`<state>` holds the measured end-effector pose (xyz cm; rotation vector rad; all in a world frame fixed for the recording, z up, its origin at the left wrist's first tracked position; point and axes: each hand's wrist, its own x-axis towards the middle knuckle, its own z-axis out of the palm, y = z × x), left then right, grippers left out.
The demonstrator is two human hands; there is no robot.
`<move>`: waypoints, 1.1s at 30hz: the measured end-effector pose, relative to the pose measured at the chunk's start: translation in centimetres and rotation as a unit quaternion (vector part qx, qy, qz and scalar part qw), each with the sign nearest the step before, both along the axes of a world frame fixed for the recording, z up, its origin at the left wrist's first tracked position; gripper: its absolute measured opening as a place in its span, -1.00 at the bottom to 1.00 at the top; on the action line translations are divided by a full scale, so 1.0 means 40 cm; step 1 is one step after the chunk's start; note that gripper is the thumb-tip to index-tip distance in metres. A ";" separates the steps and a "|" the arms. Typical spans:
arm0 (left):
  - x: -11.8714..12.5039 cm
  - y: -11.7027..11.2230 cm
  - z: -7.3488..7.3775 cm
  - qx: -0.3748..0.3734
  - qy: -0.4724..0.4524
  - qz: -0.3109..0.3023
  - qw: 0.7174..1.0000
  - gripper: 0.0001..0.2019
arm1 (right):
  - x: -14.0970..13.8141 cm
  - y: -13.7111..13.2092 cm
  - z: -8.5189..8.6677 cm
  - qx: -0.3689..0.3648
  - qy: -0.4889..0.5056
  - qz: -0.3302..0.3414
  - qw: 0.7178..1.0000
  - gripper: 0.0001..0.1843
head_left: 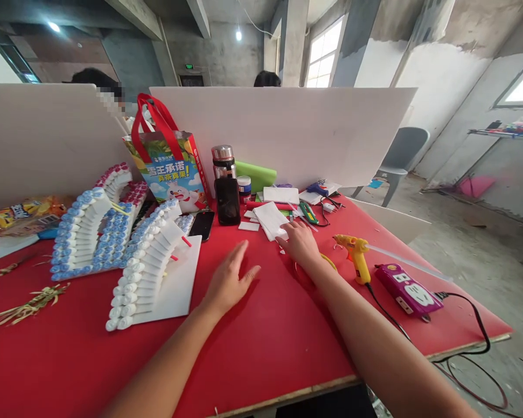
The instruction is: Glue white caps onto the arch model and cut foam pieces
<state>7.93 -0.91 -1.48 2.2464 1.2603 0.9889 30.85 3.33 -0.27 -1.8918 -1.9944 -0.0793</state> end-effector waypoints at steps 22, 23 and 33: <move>0.006 0.013 0.030 -0.370 -0.514 -0.041 0.773 -0.30 | -0.040 -0.019 0.018 -0.008 0.556 0.133 0.820 -0.61; 0.004 0.013 0.032 -0.372 -0.522 -0.050 0.766 -0.31 | -0.056 -0.028 0.018 -0.038 0.615 0.151 0.773 -0.63; -0.017 0.019 0.024 -0.326 -0.531 -0.031 0.782 -0.31 | -0.155 -0.086 0.000 -0.195 0.413 0.307 0.835 -0.77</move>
